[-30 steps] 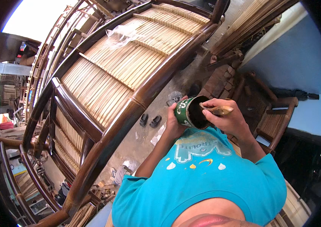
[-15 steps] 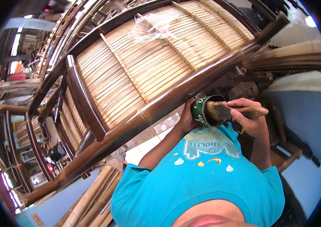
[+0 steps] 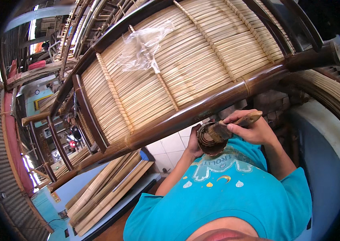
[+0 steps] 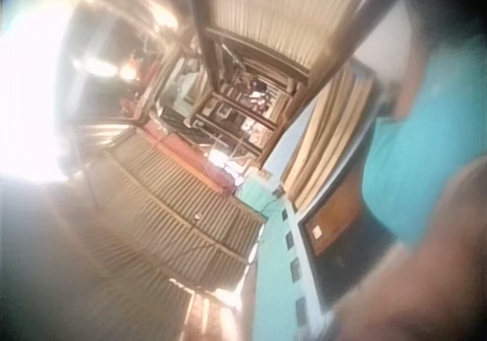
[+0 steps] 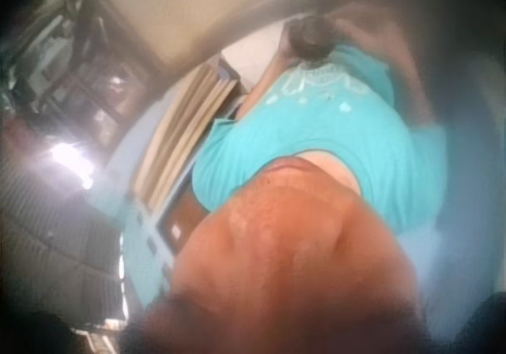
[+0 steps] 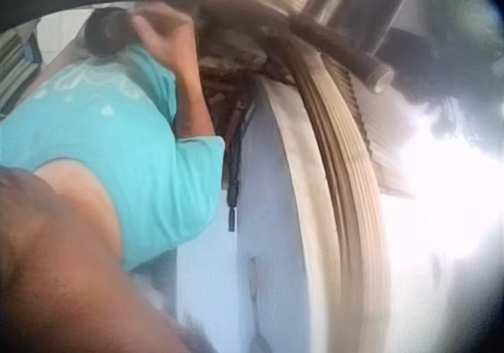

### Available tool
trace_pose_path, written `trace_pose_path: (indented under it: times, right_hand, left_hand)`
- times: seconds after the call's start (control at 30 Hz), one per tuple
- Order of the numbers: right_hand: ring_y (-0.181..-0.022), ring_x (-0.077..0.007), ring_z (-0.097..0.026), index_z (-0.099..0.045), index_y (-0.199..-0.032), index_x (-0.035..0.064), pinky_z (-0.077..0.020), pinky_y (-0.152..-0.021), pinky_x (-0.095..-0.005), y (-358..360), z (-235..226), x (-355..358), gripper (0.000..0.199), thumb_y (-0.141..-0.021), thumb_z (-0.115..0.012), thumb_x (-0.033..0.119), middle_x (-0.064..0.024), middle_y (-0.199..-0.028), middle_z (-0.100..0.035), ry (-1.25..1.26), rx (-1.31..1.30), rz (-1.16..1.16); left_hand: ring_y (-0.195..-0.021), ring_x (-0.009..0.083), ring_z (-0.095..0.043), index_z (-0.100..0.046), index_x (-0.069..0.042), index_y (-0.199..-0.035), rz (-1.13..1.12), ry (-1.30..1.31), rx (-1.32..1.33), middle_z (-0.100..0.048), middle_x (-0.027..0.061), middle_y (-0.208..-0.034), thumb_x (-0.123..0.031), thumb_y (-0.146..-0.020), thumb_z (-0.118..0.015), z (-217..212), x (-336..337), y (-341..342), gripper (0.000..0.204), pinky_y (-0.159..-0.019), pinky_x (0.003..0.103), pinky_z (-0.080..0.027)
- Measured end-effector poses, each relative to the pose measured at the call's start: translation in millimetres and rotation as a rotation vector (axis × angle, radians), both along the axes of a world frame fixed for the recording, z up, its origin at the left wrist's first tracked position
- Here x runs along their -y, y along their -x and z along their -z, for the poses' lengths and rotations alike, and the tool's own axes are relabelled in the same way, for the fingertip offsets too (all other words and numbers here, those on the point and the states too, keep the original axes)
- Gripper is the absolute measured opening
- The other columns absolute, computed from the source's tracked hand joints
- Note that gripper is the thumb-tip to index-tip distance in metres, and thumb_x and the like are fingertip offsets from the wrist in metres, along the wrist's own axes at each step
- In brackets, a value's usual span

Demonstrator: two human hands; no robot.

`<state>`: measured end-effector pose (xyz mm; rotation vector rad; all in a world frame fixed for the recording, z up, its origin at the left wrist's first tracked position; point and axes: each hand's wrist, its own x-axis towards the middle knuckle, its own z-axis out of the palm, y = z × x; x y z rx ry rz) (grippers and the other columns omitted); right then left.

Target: The person applies varnish to a bamboo chair using a brush and a can. They repeatedly dip the brush into the can and coat the chair's frame and seat slats.

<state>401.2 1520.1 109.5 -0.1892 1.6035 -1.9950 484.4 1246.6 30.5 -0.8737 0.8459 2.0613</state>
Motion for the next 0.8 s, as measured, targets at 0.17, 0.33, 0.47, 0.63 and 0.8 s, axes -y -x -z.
trace_pose_path:
  times: [0.17,0.33,0.47,0.63,0.8]
  right_hand:
    - [-0.084,-0.0125,-0.067,-0.073,-0.105,0.0037,-0.0549,-0.072,-0.0276,22.2,28.6,-23.2,0.018,-0.093,-0.071,0.017,-0.0054,-0.094,-0.072,0.213,0.296,0.004]
    - [-0.071,-0.0100,-0.062,-0.070,-0.104,0.0020,-0.0521,-0.060,-0.0258,29.8,66.3,-32.7,0.023,-0.093,-0.069,0.022,-0.0035,-0.088,-0.069,0.431,0.496,0.121]
    - [-0.072,-0.0127,-0.066,-0.065,-0.108,0.0034,-0.0561,-0.062,-0.0283,36.2,85.6,-39.0,0.028,-0.095,-0.067,0.028,-0.0049,-0.089,-0.068,0.649,0.630,0.327]
    - [-0.081,-0.0153,-0.069,-0.063,-0.113,0.0067,-0.0580,-0.069,-0.0289,56.7,84.4,-51.0,0.030,-0.097,-0.065,0.032,-0.0040,-0.094,-0.069,0.742,0.723,0.576]
    - [-0.089,-0.0170,-0.072,-0.063,-0.120,0.0072,-0.0595,-0.070,-0.0308,76.8,78.5,-61.4,0.032,-0.103,-0.054,0.033,-0.0055,-0.105,-0.073,0.899,0.593,0.524]
  left_hand:
    - [-0.132,0.0354,-0.055,-0.046,-0.008,-0.150,-0.173,-0.289,0.118,-0.055,0.0172,-0.147,-0.055,-0.102,-0.033,18.6,-0.5,-15.0,0.068,-0.113,0.048,-0.043]
    - [-0.125,0.0374,-0.060,-0.049,-0.008,-0.147,-0.088,0.086,0.117,-0.060,0.0184,-0.141,-0.053,-0.101,-0.035,-6.5,-30.6,-1.0,0.066,-0.111,0.050,-0.046]
    - [-0.119,0.0496,-0.060,-0.048,-0.011,-0.148,-0.118,-0.250,0.012,-0.060,0.0294,-0.132,-0.053,-0.101,-0.039,-17.2,-25.6,8.1,0.063,-0.094,0.062,-0.055]
    - [-0.119,0.0627,-0.053,-0.040,-0.020,-0.154,-0.428,-0.630,0.061,-0.039,0.0427,-0.141,-0.048,-0.100,-0.052,-79.0,-60.0,41.8,0.061,-0.081,0.064,-0.060]
    - [-0.119,0.0615,-0.052,-0.019,-0.037,-0.161,-0.346,-0.568,-0.350,-0.037,0.0421,-0.140,-0.050,-0.101,-0.055,-85.1,-30.6,92.8,0.071,-0.081,0.067,-0.060]
